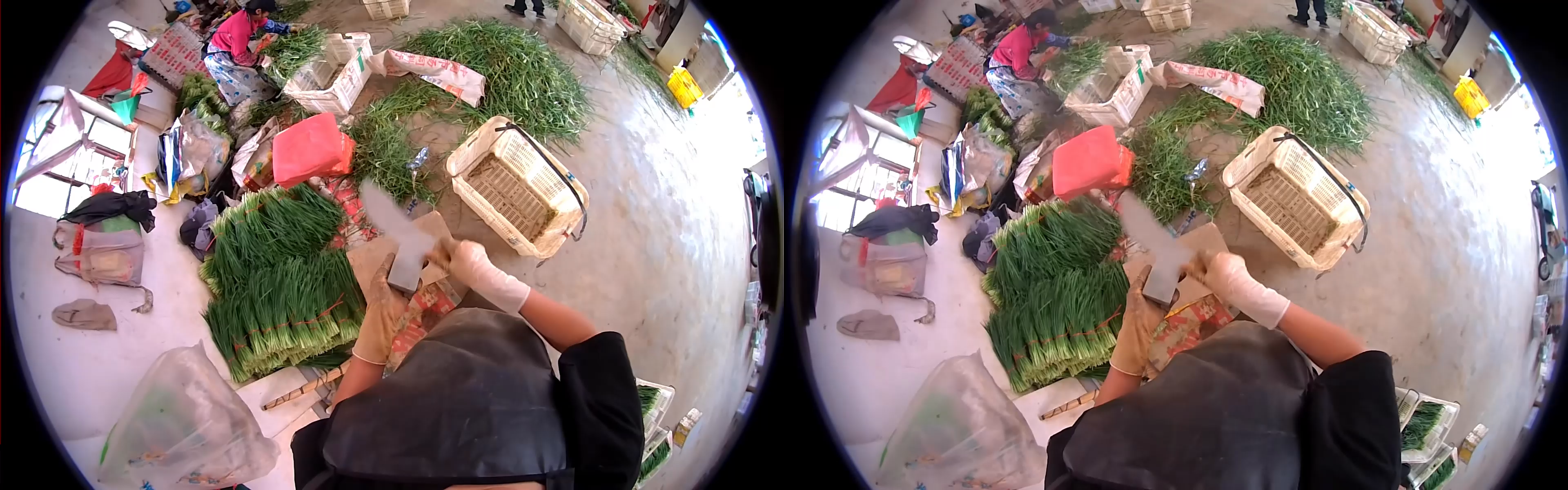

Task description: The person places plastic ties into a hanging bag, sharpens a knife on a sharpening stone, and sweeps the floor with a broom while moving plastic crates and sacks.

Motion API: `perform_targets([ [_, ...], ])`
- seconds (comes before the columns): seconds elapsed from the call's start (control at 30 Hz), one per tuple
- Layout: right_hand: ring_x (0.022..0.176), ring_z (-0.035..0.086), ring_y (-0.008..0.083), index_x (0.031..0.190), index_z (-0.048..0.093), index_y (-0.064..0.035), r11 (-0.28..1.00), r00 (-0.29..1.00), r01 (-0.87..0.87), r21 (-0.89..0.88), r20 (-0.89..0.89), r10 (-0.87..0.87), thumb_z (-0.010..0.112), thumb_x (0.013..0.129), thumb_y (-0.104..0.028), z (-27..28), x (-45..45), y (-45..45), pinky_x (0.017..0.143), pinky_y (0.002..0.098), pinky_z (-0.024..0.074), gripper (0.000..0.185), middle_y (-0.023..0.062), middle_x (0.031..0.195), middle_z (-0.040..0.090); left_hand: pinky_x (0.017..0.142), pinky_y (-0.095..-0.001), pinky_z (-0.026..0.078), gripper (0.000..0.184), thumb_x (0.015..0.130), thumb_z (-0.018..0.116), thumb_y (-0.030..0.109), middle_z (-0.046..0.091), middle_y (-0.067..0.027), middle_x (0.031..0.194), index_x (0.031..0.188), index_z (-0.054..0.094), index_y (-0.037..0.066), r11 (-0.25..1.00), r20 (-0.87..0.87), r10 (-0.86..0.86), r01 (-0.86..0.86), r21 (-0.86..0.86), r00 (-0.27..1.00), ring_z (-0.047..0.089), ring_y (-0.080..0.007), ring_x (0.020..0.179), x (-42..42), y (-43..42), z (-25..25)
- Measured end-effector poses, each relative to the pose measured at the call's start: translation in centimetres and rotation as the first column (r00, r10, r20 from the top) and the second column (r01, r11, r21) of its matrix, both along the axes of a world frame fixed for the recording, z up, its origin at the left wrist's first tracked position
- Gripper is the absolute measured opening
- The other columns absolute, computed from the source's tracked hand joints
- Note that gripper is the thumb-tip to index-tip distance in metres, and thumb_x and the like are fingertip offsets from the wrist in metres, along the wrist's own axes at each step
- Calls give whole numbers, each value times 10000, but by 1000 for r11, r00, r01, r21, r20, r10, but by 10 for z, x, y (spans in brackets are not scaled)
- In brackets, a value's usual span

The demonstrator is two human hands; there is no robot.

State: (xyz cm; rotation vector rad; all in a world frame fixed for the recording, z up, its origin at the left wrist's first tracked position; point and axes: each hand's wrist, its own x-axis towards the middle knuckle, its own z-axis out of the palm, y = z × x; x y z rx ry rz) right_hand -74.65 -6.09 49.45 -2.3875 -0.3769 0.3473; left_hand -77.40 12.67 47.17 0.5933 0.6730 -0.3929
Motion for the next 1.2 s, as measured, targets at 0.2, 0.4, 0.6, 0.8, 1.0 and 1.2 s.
perform_targets([
  [0.2,641,604,319,801,560,-59,984,985,-161,-73,42,165,527,841,-466,1,-17,-1,556,404,466,411,135,641,598,637,-346,503,380,925,355,324,607,-133,987,1110,495,22,998,-71,61,-60,15,996,612,-267,836,0,-5,9],
  [0.4,667,602,331,854,574,-53,992,993,-119,47,2,119,515,835,-498,-2,-16,-5,600,407,465,449,167,663,597,651,-350,507,385,920,349,304,599,-150,1030,1123,492,9,999,-4,-29,29,30,1000,609,-271,904,5,-8,16],
  [0.6,675,597,343,851,576,-64,995,992,103,15,-73,-102,495,838,-515,-6,-6,-8,608,412,461,459,177,661,589,781,-409,499,402,915,311,289,563,-137,1112,1182,439,18,988,121,-152,150,25,981,575,-277,976,1,-9,10],
  [0.8,643,582,356,824,563,-62,983,985,159,86,-77,-153,508,829,-518,-8,-4,-12,588,419,456,459,154,633,581,654,-387,480,390,919,362,332,591,-119,1072,1177,462,59,991,76,-120,124,-55,990,598,-268,912,4,-12,9],
  [1.0,660,607,325,841,563,-63,998,998,-50,-22,-49,49,507,842,-492,5,-11,-13,590,412,470,432,140,636,599,610,-363,474,419,914,382,354,602,-130,1048,1157,474,25,998,-166,53,-57,-19,985,609,-275,909,7,-31,45],
  [1.2,699,612,321,861,553,-57,978,981,-196,-69,-26,194,483,834,-535,15,-15,-24,637,407,472,484,156,693,613,642,-334,491,392,922,368,301,618,-156,975,1165,471,11,999,21,8,-8,-38,1000,621,-262,858,8,-26,44],
])
